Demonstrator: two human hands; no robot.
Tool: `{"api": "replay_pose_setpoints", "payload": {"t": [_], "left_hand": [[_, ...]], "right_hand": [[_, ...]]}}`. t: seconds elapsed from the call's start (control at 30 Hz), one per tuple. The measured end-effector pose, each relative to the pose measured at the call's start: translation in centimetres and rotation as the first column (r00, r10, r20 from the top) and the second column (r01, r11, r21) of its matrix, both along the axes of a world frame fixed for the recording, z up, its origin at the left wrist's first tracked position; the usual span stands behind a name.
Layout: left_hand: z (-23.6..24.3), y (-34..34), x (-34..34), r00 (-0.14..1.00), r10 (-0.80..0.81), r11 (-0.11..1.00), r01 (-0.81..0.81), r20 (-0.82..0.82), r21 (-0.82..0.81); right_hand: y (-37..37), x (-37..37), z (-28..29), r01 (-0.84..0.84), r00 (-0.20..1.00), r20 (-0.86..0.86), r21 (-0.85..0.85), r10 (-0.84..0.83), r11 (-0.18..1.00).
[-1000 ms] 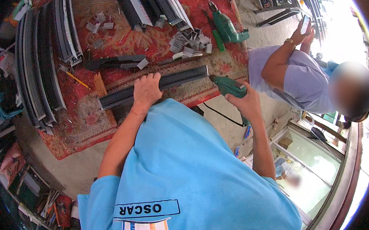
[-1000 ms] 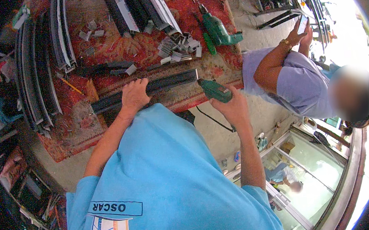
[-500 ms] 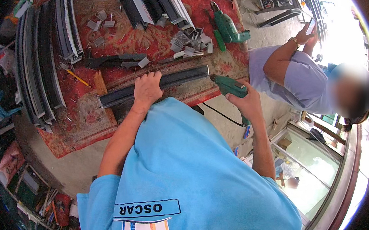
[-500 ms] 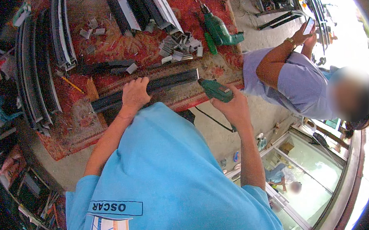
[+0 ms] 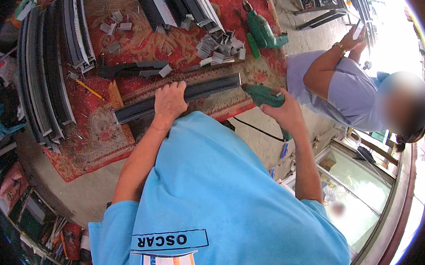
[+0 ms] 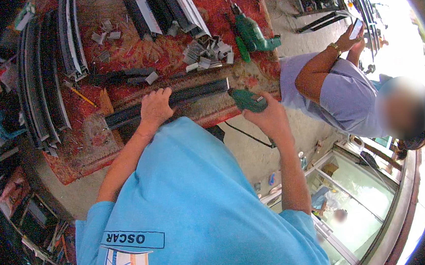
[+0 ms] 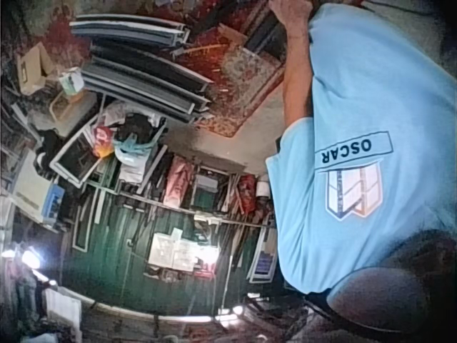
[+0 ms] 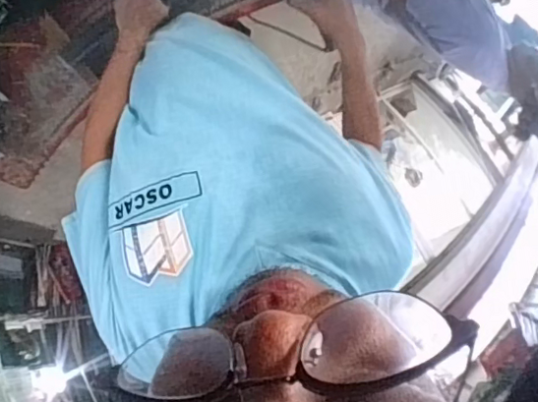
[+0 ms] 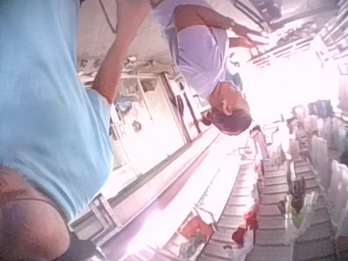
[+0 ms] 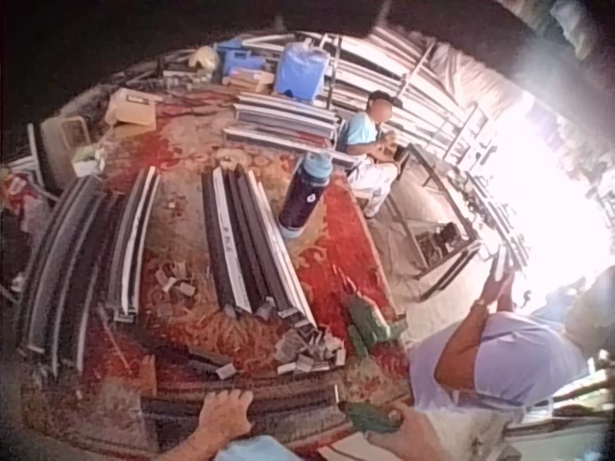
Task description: Drilling holes into aluminum profiles using a power drill.
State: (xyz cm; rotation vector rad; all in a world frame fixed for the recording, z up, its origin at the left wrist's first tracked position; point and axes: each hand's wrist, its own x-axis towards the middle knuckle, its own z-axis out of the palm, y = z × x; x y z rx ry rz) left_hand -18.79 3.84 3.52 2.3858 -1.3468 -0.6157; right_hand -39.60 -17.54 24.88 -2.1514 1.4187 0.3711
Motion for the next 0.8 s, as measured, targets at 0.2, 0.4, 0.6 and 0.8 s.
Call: {"api": "replay_pose_setpoints", "payload": {"t": [0.2, 0.4, 0.6, 0.8], "left_hand": [[0.3, -0.1, 0.1, 1.0, -0.009, 1.0, 0.009, 0.01, 0.013], [0.1, -0.2, 0.2, 1.0, -0.01, 1.0, 0.01, 0.009, 0.017], [-0.2, 0.0, 0.1, 1.0, -0.008, 1.0, 0.008, -0.012, -0.001], [-0.9, 0.1, 0.1, 0.999, -0.027, 0.998, 0.028, -0.025, 0.047]], "right_hand": [[-0.8, 1.5, 0.7, -0.058, 0.998, 0.03, 0.102, 0.056, 0.993], [-1.3, 2.9, 0.3, -0.071, 0.994, -0.081, 0.074, 0.077, 0.995], [-0.7, 3.5, 0.5, -0.2, 0.973, -0.117, 0.009, 0.2, 0.98], [-0.6, 3.3, 0.5, -0.2, 0.973, -0.115, -0.002, 0.199, 0.98]]}}
